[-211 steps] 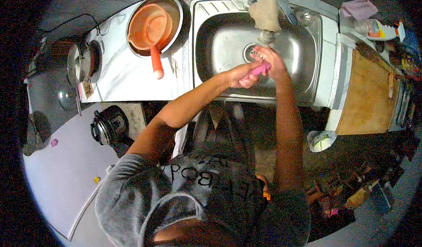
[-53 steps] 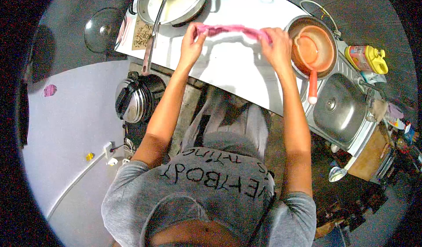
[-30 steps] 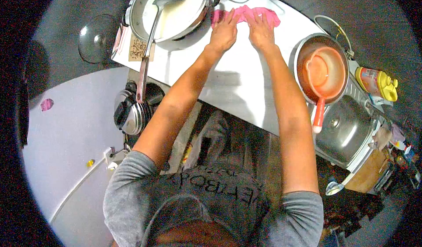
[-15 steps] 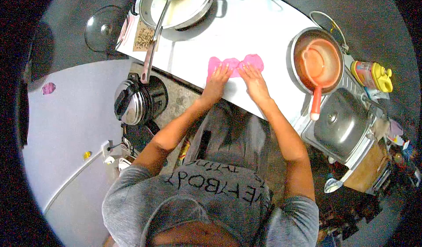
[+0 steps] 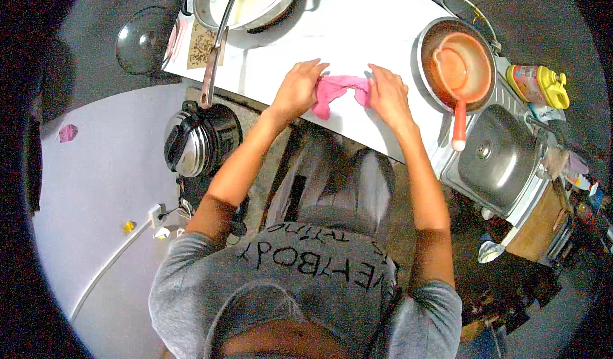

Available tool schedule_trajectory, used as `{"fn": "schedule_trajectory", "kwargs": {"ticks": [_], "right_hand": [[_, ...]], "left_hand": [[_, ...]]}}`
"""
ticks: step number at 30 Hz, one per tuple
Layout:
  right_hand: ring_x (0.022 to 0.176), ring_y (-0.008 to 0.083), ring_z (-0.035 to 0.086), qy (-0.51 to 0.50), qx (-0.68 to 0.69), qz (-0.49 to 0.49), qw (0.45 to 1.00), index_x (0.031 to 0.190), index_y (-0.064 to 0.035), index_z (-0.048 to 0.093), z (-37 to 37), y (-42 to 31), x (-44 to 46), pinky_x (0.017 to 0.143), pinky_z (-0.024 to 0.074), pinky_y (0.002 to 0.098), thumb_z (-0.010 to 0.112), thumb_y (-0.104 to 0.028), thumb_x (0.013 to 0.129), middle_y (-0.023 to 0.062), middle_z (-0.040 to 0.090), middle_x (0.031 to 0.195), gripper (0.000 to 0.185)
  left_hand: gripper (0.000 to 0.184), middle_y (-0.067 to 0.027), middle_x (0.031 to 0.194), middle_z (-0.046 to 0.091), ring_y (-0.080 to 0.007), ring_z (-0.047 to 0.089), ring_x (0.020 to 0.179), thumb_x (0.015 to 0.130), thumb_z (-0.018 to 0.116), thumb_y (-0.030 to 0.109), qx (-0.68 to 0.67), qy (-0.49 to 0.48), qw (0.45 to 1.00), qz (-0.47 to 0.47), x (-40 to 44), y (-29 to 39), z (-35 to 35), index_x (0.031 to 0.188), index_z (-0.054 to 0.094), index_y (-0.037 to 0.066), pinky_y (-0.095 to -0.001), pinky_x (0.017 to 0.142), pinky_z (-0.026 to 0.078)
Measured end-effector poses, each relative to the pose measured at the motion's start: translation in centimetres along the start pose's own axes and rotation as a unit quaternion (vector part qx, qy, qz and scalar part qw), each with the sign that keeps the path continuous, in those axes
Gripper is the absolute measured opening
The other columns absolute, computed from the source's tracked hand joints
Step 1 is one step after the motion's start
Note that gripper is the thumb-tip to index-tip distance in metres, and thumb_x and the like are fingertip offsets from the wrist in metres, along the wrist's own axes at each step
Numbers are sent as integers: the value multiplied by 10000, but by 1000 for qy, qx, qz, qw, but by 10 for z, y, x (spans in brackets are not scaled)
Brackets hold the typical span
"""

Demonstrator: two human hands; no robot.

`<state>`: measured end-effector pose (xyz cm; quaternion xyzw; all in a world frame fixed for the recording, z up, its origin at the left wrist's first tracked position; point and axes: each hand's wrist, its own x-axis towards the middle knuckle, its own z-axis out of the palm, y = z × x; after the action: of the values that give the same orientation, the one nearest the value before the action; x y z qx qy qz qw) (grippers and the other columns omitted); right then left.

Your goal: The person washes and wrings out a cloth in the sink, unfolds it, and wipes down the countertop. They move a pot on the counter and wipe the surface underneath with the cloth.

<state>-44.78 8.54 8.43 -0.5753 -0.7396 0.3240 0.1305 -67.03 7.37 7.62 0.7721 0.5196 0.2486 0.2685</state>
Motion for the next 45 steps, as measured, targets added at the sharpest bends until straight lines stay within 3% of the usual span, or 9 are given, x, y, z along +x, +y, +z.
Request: {"fn": "schedule_trajectory", "kwargs": {"ticks": [2, 7, 14, 19, 25, 31, 38, 42, 45], "right_hand": [[1097, 388, 470, 108, -56, -77, 990, 1242, -66, 460, 26, 16, -12, 958, 351, 451, 498, -132, 838, 225, 508, 1197, 411], [1338, 414, 125, 17, -133, -53, 990, 1366, -197, 358, 93, 15, -25, 1041, 116, 601, 514, -329, 864, 145, 230, 1449, 542], [1346, 393, 122, 114, -140, -67, 981, 1360, -259, 361, 107, 16, 114, 1021, 64, 648, 439, -361, 894, 107, 228, 1459, 483], [1170, 368, 405, 160, -139, -145, 966, 1200, -104, 525, 109, 8, 113, 998, 276, 504, 526, -210, 829, 141, 494, 1225, 386], [1082, 314, 452, 154, -12, -126, 980, 1104, -95, 565, 99, 32, -3, 908, 344, 451, 576, -109, 777, 113, 517, 1131, 328], [972, 320, 460, 183, -21, 29, 982, 1044, -71, 582, 62, 81, -55, 848, 370, 418, 575, -34, 766, 120, 505, 1050, 280], [839, 340, 504, 236, 20, -51, 970, 981, -13, 589, 54, 96, -92, 755, 432, 401, 496, 128, 653, 162, 533, 923, 369], [834, 336, 527, 265, 40, -19, 963, 969, -11, 602, 29, 127, -129, 745, 447, 389, 565, 84, 703, 159, 561, 926, 285], [806, 318, 591, 261, 147, 11, 954, 941, -29, 614, -11, 165, -178, 711, 481, 383, 484, 111, 716, 168, 597, 862, 295]], "left_hand": [[361, -233, 1085, 570, -382, 527, 1038, 719, 571, 46, 121, 93, 985, 78, -14, -12, 17, 1076, 567, -8, -429, 930, 398], [444, -242, 1311, 398, -387, 355, 1241, 820, 490, 105, 181, -74, 981, 15, -54, -16, 67, 1251, 437, 12, -473, 1033, 279], [481, -223, 1369, 342, -396, 279, 1288, 880, 426, 150, 170, 72, 980, -69, 19, -55, 71, 1321, 346, -24, -488, 1053, 216], [362, -228, 1194, 468, -406, 412, 1116, 803, 492, 64, 94, 123, 985, -73, 23, -62, 65, 1154, 490, -27, -468, 991, 307], [293, -166, 1040, 510, -370, 449, 989, 741, 541, 17, 24, 41, 997, -61, -31, -4, 93, 1033, 553, 34, -445, 904, 348], [292, -141, 999, 520, -346, 450, 985, 682, 580, -19, -26, 30, 999, 31, -5, 38, 145, 964, 584, 59, -446, 866, 375], [212, -133, 937, 551, -332, 478, 947, 708, 553, -17, -17, -10, 997, 75, -9, 60, 150, 904, 603, 48, -421, 845, 379], [139, -107, 847, 602, -261, 547, 793, 802, 521, 18, -83, -81, 992, 57, -6, 112, 164, 916, 600, 34, -368, 791, 410], [160, -83, 752, 591, -127, 535, 630, 897, 512, 125, -306, -210, 915, -160, -13, 168, 196, 989, 561, 4, -278, 583, 442]]}}
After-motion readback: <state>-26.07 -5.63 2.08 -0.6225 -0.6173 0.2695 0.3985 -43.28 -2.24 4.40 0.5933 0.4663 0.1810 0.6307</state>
